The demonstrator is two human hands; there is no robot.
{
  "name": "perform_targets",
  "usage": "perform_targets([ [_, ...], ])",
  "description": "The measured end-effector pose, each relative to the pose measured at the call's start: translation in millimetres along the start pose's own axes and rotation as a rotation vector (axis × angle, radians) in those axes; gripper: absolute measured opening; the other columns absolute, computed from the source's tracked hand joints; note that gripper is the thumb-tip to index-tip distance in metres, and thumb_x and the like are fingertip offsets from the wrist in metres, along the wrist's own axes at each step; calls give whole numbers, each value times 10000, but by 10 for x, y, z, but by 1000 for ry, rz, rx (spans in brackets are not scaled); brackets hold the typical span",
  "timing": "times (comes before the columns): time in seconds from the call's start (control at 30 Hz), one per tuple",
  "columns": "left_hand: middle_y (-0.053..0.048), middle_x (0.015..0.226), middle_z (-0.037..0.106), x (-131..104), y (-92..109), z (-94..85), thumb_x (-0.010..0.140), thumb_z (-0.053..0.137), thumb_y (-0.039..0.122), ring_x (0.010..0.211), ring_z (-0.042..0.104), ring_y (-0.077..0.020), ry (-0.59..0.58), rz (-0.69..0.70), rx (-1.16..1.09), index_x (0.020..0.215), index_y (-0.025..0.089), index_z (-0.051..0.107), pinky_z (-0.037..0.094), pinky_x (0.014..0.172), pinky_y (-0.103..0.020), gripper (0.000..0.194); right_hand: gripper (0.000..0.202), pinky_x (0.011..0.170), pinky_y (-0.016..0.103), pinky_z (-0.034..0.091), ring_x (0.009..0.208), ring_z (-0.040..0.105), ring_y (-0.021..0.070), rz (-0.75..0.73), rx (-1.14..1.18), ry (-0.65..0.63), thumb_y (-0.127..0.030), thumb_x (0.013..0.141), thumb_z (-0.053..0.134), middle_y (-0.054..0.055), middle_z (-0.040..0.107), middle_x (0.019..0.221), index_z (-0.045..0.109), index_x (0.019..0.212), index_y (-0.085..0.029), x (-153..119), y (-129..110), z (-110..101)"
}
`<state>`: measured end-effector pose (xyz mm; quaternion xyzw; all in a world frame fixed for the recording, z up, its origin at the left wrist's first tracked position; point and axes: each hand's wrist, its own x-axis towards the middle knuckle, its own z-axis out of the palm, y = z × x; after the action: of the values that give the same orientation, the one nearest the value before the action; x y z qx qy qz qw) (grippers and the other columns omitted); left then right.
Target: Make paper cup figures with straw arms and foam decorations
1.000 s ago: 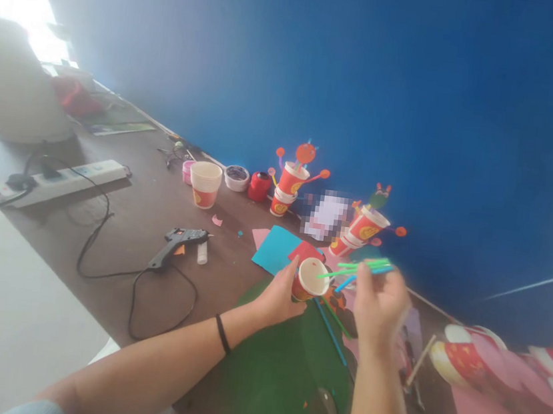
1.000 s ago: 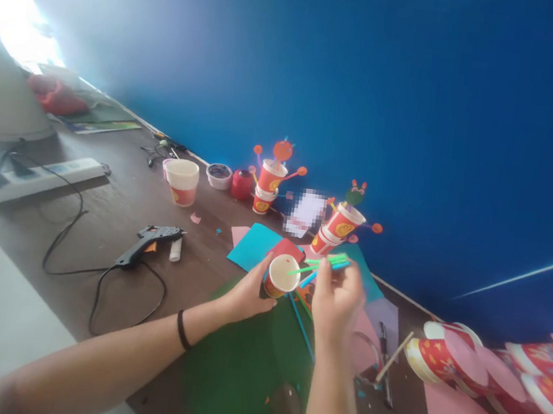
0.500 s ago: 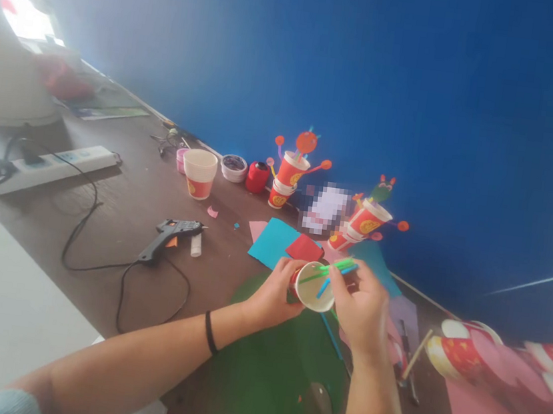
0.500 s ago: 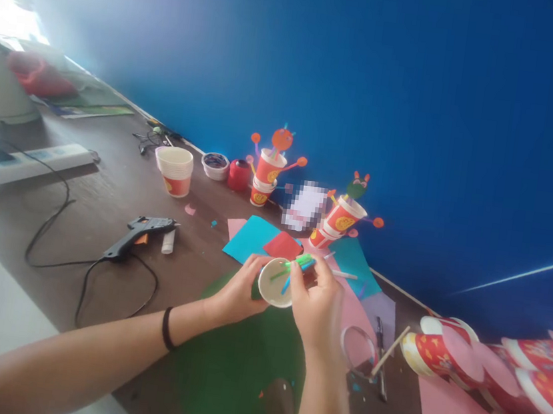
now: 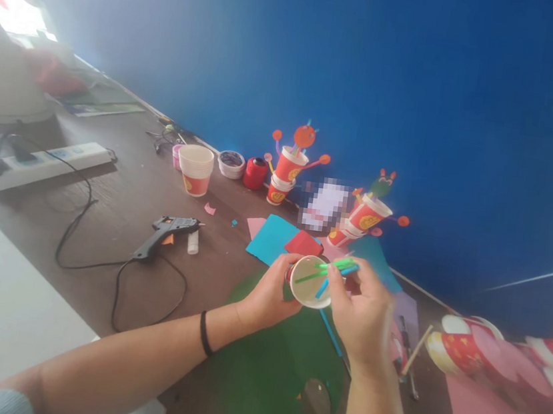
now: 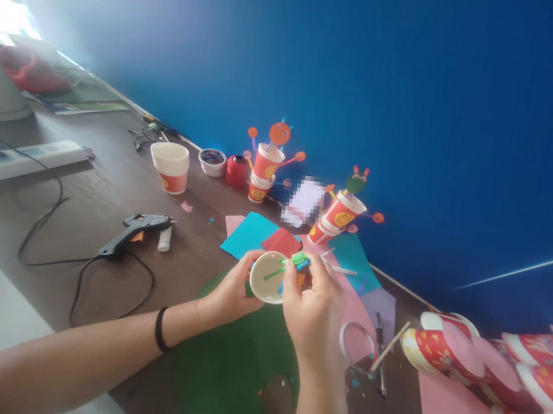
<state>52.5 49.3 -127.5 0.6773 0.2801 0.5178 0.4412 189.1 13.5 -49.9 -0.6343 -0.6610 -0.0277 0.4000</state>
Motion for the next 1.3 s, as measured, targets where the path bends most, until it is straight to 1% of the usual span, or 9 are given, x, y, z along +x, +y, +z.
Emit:
perform_targets([
  [0.17, -114, 1171, 512, -6, -8, 3, 669, 616, 82, 1052, 515, -254, -15, -35, -2, 1197, 189, 429, 453, 830, -329, 570, 131, 634, 257, 447, 659, 603, 163, -24, -25, 23, -324, 844, 553, 20, 637, 731, 575, 849, -195, -13, -29, 14],
  [0.3, -117, 1169, 506, -12, -25, 6, 678, 615, 85, 1053, 512, -250, -13, -34, 20, 1201, 185, 423, 467, 820, -325, 566, 108, 647, 240, 462, 665, 612, 146, -24, 88, 37, -299, 845, 552, 15, 643, 745, 584, 845, -196, -1, -46, 0],
  [0.4, -110, 1166, 506, -15, -52, 13, 668, 625, 86, 1049, 518, -248, -3, -16, 31, 1200, 192, 412, 479, 815, -331, 583, 104, 634, 235, 459, 650, 610, 142, -7, 109, 17, -301, 839, 557, 2, 644, 724, 583, 820, -203, 6, -42, -6],
  [0.53, -98, 1170, 501, -14, -82, 23, 656, 629, 76, 1054, 520, -247, 9, 8, 51, 1203, 207, 397, 494, 811, -344, 609, 110, 616, 249, 450, 640, 605, 153, 6, 59, -20, -319, 833, 561, -4, 640, 702, 571, 812, -212, 3, -25, 1],
  [0.87, -88, 1154, 497, -26, -107, 30, 658, 628, 80, 1029, 524, -230, 5, 18, 73, 1216, 210, 387, 507, 790, -331, 622, 100, 616, 251, 431, 635, 578, 146, -14, 4, -44, -318, 836, 556, -15, 615, 694, 548, 815, -221, -23, -53, -14],
  [1.1, -96, 1166, 500, -24, -120, 31, 663, 636, 94, 1041, 530, -242, 13, 36, 86, 1220, 211, 379, 504, 796, -339, 624, 84, 617, 248, 435, 635, 576, 141, 5, 80, -76, -306, 837, 557, -16, 619, 707, 547, 834, -223, -22, -56, -3],
  [1.3, -99, 1170, 496, -20, -106, 27, 664, 642, 98, 1055, 523, -245, 15, 26, 86, 1218, 205, 384, 498, 808, -345, 620, 73, 626, 250, 439, 642, 575, 141, -10, 94, -48, -298, 836, 560, -15, 615, 713, 551, 838, -225, -22, -72, -17],
])
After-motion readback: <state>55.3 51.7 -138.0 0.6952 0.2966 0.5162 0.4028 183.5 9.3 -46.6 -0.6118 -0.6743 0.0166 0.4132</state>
